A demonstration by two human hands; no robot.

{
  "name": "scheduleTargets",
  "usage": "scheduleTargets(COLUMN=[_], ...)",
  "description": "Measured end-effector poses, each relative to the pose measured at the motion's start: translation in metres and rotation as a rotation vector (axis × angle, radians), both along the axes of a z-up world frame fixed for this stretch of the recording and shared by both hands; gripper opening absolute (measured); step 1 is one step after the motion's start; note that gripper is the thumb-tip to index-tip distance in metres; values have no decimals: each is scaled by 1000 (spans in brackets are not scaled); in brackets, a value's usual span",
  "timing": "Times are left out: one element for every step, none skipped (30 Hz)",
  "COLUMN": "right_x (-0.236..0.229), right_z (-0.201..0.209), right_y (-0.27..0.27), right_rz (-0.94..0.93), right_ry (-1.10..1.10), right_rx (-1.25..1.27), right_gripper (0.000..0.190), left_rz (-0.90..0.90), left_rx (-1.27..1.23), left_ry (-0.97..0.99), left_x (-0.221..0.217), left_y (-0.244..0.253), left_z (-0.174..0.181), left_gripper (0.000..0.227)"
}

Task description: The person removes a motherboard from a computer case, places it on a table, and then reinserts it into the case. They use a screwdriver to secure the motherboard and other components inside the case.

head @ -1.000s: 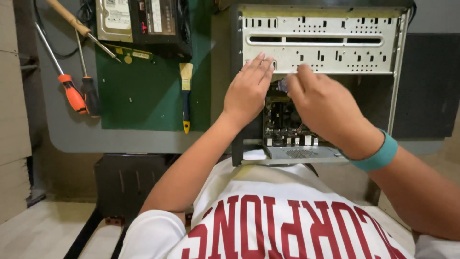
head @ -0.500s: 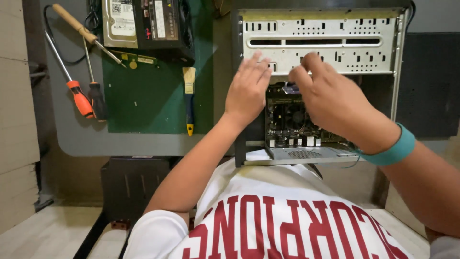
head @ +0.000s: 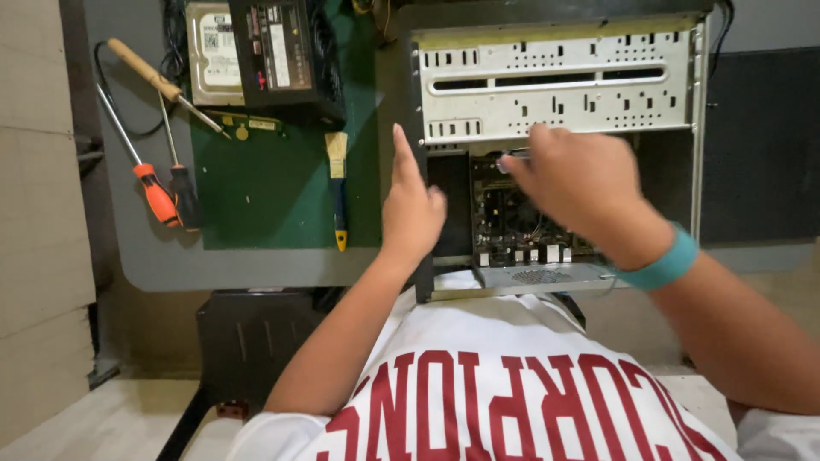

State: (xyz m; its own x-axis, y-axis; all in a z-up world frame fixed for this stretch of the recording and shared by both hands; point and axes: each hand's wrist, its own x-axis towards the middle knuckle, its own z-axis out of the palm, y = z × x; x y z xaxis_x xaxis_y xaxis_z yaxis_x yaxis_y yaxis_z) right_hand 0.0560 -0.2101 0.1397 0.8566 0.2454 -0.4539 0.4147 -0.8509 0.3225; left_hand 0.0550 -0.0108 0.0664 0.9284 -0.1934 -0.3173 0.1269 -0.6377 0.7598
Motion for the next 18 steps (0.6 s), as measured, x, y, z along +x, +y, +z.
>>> scheduleTargets(right_x=[2, 2, -8, -18, -28, -48, -68, -91, -101, -112, -123, -140, -159, -183, -206, -226, -247, -257], right_z=[9, 17, 31, 45, 60, 57, 56, 57, 58, 58, 56, 40, 25, 11, -14, -37, -56, -74], right_y=[-8, -16, -24, -32, -41, -68, -96, -122, -140, -157, -172, -197, -221, -244, -267, -291, -313, -324], right_rz=[-204, -414, -422, -557, -689, -701, -605, -512, -529, -575, -619, -668, -714, -761, -807, -842, -875, -910], right_ry=[49, 99, 94, -4, -108, -114, -200, -298, -312, -396, -481, -566, -652, -740, -828, -918, -1009, -1088], right_rx=[136, 275, 279, 503, 727, 730, 869, 1001, 999, 987, 974, 955, 934, 909, 882, 855, 826, 799], right_gripper=[42, 48, 48, 35, 27, 27, 28, 32, 32, 29, 25, 22, 20, 18, 18, 18, 20, 22], left_rz=[-9, -24, -33, -29, -25, -38, -37, -45, -66, -44, -23, -50, -40, -32, -61, -49, -36, -55], left_rx=[-5, -7, -4, 26, 56, 58, 60, 58, 57, 59, 62, 56, 62, 66, 58, 92, 127, 126], left_ry=[33, 69, 66, 54, 42, 39, 25, 9, 5, -6, -16, -21, -73, -126, -131, -119, -107, -110], left_x=[0, -1, 1, 3, 5, 7, 9, 13, 12, 13, 14, 15, 17, 18, 18, 21, 26, 28], left_y=[2, 5, 5, 5, 5, 7, 9, 10, 14, 14, 12, 15, 16, 17, 19, 20, 21, 21], left_z=[-1, -1, -11, -20, -30, -34, -37, -39, -39, -41, -44, -48, -52, -56, -56, -55, -54, -59], left_gripper=[100, 100, 100, 102, 105, 105, 102, 99, 99, 102, 106, 106, 102, 98, 98, 95, 93, 93])
